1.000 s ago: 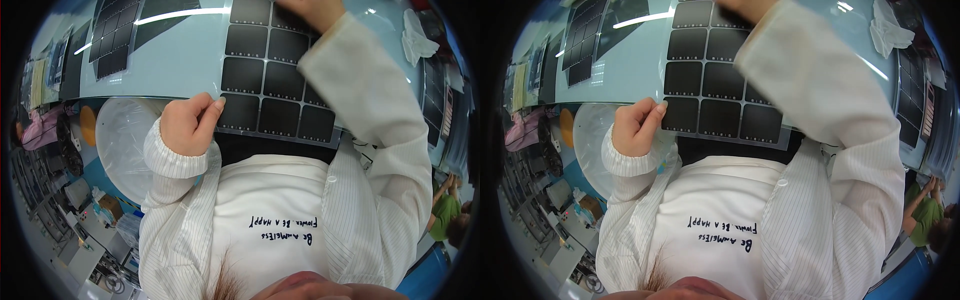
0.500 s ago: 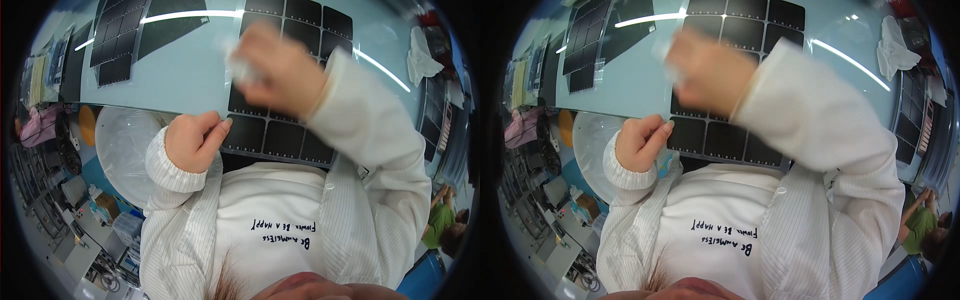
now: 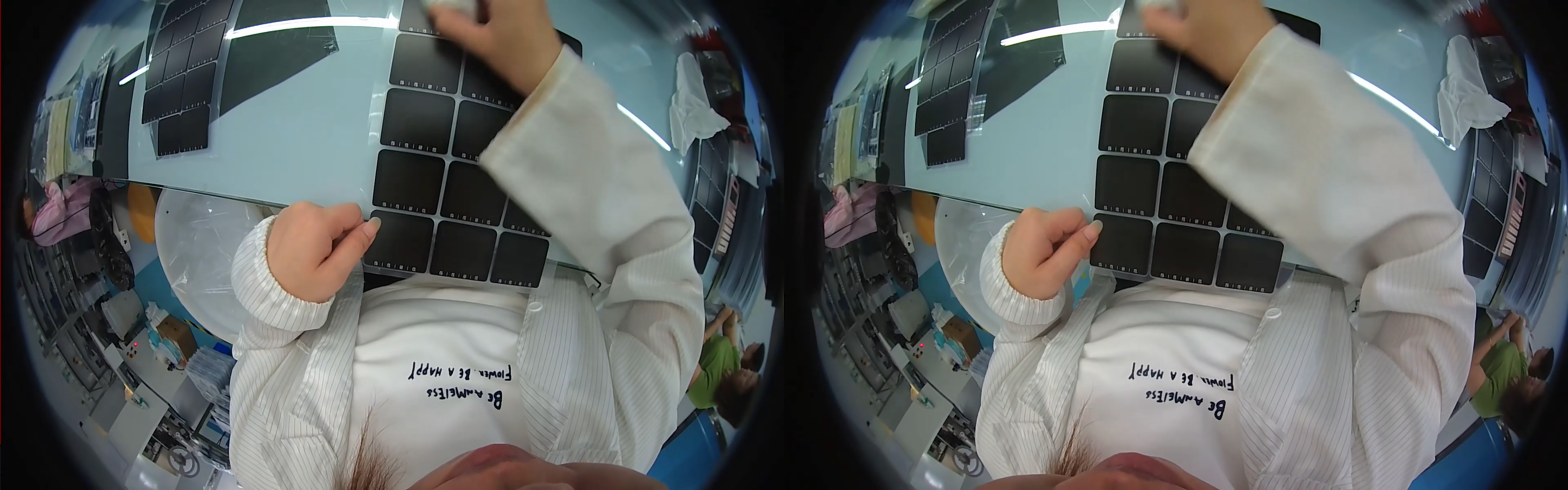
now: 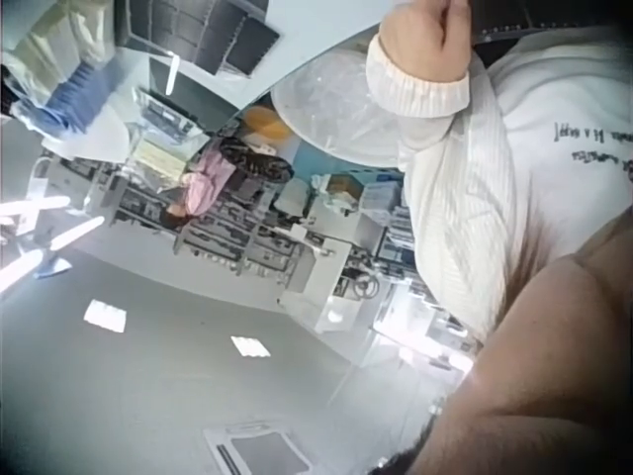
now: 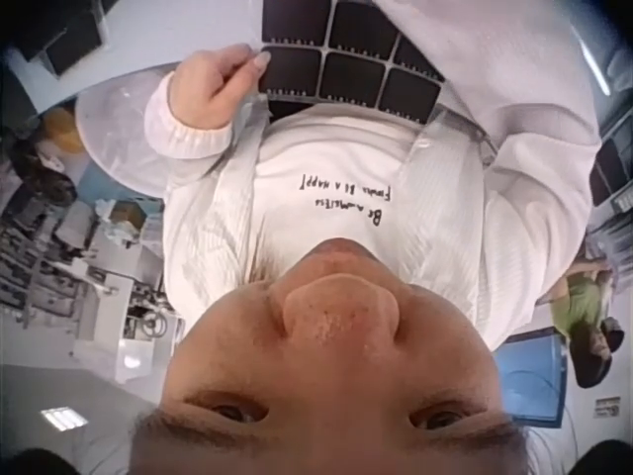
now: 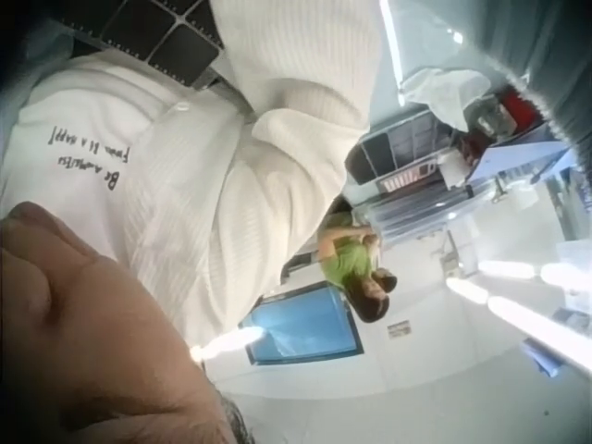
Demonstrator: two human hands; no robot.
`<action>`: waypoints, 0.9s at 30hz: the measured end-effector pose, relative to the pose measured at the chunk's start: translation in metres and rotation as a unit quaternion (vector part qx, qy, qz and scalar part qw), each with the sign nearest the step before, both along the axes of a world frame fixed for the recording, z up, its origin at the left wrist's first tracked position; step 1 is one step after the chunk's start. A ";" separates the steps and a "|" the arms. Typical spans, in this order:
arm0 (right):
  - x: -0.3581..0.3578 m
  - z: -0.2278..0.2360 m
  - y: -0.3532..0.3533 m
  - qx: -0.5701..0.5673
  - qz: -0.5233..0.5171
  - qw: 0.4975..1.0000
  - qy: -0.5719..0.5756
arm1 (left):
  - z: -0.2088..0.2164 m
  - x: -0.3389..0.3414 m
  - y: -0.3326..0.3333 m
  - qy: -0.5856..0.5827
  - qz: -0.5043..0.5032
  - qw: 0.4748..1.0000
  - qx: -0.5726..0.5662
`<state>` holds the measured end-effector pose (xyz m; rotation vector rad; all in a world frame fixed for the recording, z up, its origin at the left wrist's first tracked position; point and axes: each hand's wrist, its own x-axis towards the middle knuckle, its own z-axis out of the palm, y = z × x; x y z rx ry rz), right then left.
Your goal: Cleaning and inspecting small electronic grid-like components at a production station.
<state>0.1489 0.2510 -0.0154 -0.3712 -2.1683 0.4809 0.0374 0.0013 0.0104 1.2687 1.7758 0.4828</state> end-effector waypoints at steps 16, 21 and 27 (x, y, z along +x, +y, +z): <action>0.078 -0.003 -0.068 -0.082 0.162 0.967 -0.177 | 0.013 -0.013 0.019 -0.022 -0.144 0.988 -0.046; 0.086 -0.005 -0.006 -0.100 0.035 0.989 -0.104 | 0.015 -0.003 0.025 -0.013 -0.176 0.983 -0.052; 0.118 0.005 -0.044 -0.130 0.098 0.978 -0.129 | 0.017 -0.006 0.031 -0.050 -0.186 0.980 -0.058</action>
